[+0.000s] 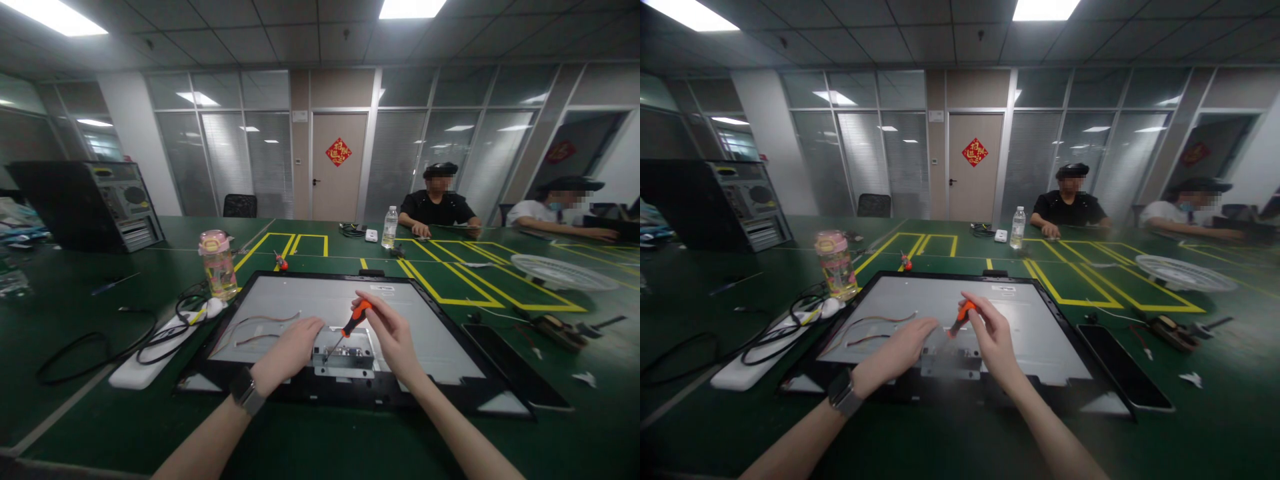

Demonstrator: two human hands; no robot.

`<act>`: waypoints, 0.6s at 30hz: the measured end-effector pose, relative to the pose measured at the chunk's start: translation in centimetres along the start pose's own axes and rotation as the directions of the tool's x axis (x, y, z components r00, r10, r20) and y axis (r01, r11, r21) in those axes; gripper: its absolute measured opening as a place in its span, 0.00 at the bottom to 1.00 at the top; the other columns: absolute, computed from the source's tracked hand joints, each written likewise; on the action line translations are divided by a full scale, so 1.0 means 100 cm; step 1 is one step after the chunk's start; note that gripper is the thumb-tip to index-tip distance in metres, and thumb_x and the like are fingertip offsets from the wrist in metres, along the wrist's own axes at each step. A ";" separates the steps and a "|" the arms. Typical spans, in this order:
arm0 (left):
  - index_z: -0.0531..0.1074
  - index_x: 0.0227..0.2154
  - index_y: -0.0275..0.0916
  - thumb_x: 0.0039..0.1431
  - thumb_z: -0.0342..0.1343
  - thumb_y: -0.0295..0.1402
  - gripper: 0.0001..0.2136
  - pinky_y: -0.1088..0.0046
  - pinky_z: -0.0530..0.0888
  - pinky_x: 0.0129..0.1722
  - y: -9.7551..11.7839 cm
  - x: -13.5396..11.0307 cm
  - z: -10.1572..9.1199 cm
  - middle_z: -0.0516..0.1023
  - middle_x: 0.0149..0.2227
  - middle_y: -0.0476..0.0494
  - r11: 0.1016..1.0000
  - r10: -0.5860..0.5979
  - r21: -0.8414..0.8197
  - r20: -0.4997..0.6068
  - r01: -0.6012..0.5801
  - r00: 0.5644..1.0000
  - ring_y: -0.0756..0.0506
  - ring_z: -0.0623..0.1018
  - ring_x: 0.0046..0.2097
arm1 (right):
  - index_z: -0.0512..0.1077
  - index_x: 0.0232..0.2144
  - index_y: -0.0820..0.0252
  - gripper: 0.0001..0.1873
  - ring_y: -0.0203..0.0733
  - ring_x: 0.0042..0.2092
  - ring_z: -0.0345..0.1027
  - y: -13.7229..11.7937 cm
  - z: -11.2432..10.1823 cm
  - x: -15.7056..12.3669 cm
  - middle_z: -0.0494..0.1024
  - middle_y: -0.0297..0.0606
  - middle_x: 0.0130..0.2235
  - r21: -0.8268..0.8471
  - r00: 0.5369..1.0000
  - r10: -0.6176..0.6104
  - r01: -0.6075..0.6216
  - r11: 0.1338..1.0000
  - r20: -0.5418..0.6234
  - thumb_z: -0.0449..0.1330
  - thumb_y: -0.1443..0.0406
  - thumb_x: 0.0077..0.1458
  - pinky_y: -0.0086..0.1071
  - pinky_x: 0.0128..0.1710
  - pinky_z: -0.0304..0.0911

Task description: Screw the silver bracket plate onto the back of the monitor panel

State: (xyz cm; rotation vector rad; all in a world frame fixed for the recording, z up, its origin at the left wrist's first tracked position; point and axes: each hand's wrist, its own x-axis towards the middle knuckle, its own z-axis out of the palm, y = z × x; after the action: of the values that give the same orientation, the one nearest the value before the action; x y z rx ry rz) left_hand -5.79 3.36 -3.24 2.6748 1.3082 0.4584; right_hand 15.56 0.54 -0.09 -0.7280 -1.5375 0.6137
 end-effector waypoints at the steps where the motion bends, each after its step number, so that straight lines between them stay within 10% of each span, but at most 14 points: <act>1: 0.65 0.52 0.37 0.58 0.41 0.18 0.21 0.64 0.63 0.57 0.000 0.000 0.000 0.70 0.54 0.39 1.000 -0.001 -0.003 0.000 0.001 1.000 0.44 0.69 0.55 | 0.72 0.49 0.51 0.14 0.46 0.44 0.71 0.001 0.000 0.000 0.77 0.39 0.41 0.009 1.000 -0.002 0.002 1.000 0.009 0.55 0.61 0.61 0.41 0.46 0.65; 18: 0.65 0.52 0.37 0.57 0.40 0.17 0.22 0.66 0.64 0.56 -0.002 0.001 0.002 0.71 0.54 0.39 1.000 0.003 -0.016 -0.013 -0.004 1.000 0.44 0.70 0.55 | 0.73 0.49 0.53 0.16 0.47 0.45 0.72 0.002 0.000 -0.001 0.78 0.41 0.42 0.031 0.999 0.037 -0.038 0.999 0.019 0.56 0.59 0.60 0.42 0.46 0.68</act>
State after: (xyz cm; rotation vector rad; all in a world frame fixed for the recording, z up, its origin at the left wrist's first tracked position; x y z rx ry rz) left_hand -5.80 3.56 -3.45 2.6657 1.2978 0.4862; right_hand 15.54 0.59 -0.31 -0.7305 -1.5312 0.6726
